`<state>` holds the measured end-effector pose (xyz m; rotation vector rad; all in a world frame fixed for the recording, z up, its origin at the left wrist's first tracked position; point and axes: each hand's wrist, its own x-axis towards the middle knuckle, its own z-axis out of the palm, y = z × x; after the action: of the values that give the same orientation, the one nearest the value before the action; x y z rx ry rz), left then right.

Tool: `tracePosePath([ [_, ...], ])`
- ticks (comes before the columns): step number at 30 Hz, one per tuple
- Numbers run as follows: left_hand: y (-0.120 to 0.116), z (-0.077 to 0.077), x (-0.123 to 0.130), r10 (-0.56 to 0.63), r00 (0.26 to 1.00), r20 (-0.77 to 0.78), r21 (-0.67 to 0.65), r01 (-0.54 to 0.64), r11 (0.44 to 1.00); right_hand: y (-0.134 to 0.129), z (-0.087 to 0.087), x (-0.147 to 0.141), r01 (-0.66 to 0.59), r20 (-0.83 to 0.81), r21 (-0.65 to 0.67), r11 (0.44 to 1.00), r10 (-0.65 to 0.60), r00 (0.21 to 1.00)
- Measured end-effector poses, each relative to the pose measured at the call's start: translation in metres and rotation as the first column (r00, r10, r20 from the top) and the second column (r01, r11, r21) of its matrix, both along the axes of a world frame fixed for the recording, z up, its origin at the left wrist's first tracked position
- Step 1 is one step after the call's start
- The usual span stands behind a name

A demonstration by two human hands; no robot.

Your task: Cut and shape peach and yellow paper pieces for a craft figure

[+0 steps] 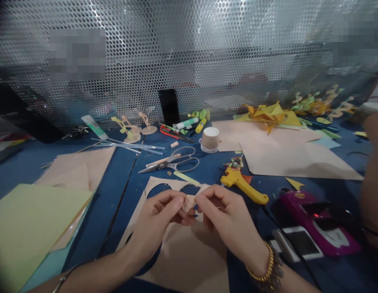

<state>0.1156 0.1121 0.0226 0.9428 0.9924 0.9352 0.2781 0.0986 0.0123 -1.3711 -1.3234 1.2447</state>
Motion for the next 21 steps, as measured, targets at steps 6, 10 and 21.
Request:
tracePosePath([
  [6, 0.0031, -0.0005, 0.0012, 0.027, 0.996, -0.086, 0.014, -0.026, 1.000, 0.0015, -0.0005, -0.0011, -0.018, -0.092, -0.035, 0.999, 0.015, 0.996],
  [10, 0.0018, -0.0022, 0.0001, 0.039, 0.993, -0.107, 0.069, -0.032, 0.997, 0.0008, -0.0022, -0.0010, -0.028, -0.135, -0.061, 0.998, 0.020, 0.991],
  [21, 0.0008, -0.0051, 0.0001, 0.036, 0.995, -0.097, 0.086, -0.028, 0.996, 0.0000, -0.0008, -0.0043, -0.072, -0.104, -0.106, 0.992, 0.061, 0.993],
])
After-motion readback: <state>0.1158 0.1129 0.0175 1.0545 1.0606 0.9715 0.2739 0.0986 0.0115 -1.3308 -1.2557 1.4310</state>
